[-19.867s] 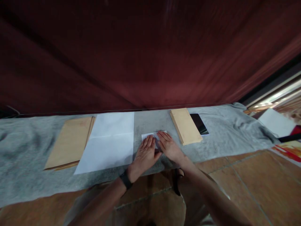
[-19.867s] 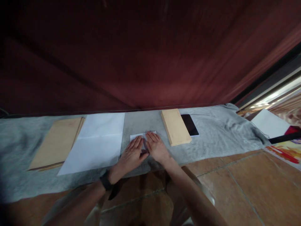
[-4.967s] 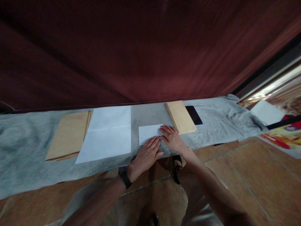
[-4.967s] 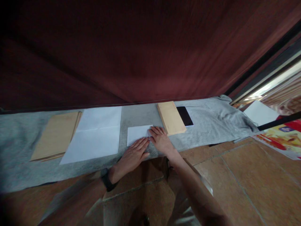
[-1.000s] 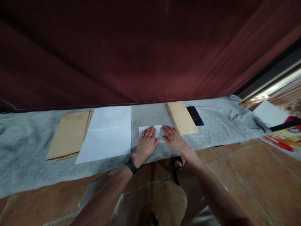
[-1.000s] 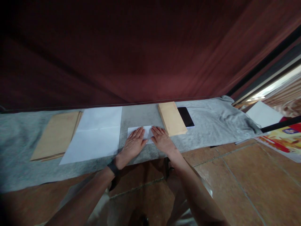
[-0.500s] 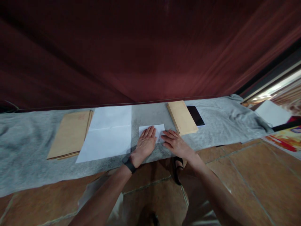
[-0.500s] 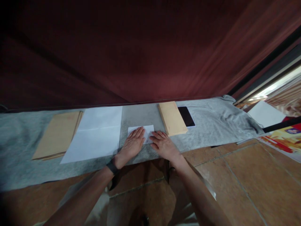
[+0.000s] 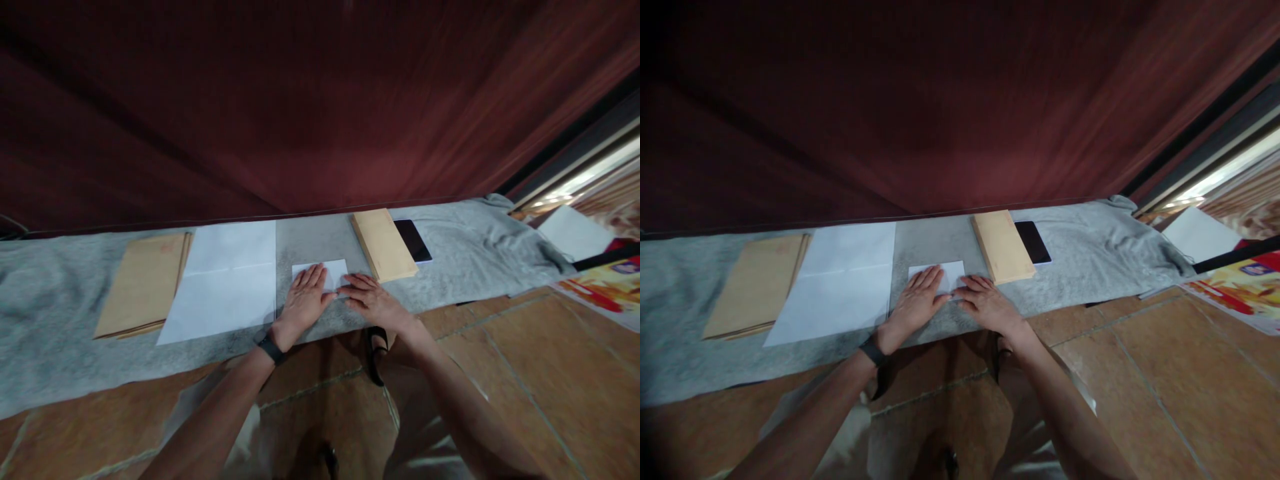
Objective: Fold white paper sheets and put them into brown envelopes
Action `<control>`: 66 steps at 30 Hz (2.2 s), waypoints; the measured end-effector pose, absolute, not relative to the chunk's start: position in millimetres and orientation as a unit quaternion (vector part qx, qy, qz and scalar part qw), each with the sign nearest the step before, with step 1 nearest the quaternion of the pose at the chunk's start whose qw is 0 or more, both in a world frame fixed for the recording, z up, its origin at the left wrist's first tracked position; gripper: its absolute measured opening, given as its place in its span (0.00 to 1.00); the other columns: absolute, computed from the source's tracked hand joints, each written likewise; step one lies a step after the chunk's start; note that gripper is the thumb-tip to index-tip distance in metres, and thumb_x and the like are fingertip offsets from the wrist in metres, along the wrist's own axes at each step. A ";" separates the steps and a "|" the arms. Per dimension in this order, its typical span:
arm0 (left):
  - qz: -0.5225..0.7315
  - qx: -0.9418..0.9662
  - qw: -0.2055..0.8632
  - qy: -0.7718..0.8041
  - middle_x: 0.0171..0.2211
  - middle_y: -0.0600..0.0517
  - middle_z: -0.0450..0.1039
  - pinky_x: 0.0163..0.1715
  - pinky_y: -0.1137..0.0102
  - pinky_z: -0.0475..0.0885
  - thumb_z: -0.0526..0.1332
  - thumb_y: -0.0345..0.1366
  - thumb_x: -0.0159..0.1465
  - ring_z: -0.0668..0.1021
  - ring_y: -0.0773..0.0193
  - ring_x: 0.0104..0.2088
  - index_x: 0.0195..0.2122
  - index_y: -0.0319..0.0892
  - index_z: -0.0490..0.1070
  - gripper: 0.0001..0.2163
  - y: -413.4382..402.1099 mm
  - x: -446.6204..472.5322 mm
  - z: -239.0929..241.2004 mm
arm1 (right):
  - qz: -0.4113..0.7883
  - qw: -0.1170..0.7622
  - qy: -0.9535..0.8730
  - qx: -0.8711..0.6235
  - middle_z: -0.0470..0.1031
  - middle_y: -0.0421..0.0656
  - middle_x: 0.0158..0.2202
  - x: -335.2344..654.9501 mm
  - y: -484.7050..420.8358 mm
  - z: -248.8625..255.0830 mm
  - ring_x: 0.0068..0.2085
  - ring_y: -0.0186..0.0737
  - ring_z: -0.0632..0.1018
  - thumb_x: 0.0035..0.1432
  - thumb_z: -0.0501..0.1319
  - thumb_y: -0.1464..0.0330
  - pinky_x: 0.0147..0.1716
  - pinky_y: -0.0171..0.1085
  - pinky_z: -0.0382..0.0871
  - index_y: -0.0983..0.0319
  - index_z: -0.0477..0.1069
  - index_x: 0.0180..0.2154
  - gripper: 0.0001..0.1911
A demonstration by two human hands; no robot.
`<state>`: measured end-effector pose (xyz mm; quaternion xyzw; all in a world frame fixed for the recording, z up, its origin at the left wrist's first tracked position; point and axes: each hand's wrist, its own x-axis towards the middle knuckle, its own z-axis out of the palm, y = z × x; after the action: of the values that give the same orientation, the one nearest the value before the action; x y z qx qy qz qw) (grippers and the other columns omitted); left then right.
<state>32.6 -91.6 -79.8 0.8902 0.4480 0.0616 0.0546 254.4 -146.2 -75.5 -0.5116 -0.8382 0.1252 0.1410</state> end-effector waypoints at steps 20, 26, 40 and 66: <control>0.080 0.858 0.094 0.499 0.64 0.40 0.69 0.65 0.58 0.65 0.58 0.29 0.68 0.71 0.53 0.64 0.61 0.37 0.70 0.20 -91.3 6.6 -67.1 | 0.148 0.143 -0.830 -0.518 0.69 0.47 0.66 264.5 -143.5 -78.3 0.66 0.48 0.69 0.70 0.58 0.66 0.66 0.53 0.63 0.55 0.74 0.59 0.18; 0.097 0.923 0.087 0.361 0.66 0.40 0.66 0.67 0.59 0.63 0.53 0.40 0.73 0.68 0.56 0.67 0.63 0.35 0.68 0.21 -115.9 32.3 -74.5 | 0.143 0.155 -0.825 -0.524 0.71 0.47 0.64 262.9 -141.6 -76.8 0.65 0.47 0.70 0.70 0.57 0.67 0.66 0.52 0.64 0.57 0.73 0.60 0.19; 0.083 0.908 0.048 0.409 0.67 0.40 0.65 0.66 0.58 0.62 0.47 0.40 0.75 0.67 0.53 0.67 0.65 0.33 0.66 0.23 -117.8 50.6 -75.9 | 0.113 0.155 -0.814 -0.549 0.71 0.47 0.64 247.9 -120.2 -79.3 0.66 0.46 0.69 0.72 0.53 0.66 0.67 0.50 0.61 0.60 0.71 0.61 0.21; 0.072 0.887 0.040 0.455 0.69 0.35 0.59 0.68 0.50 0.58 0.46 0.34 0.73 0.61 0.47 0.70 0.68 0.30 0.61 0.25 -125.9 62.7 -90.6 | 0.089 0.068 -0.785 -0.610 0.56 0.45 0.72 235.9 -98.6 -89.5 0.70 0.51 0.61 0.73 0.48 0.63 0.68 0.54 0.56 0.57 0.60 0.69 0.26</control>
<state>62.7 -125.9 -90.6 0.8868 0.4548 0.0716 0.0397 235.9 -98.6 -89.5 -0.6097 -0.7847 0.0893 0.0681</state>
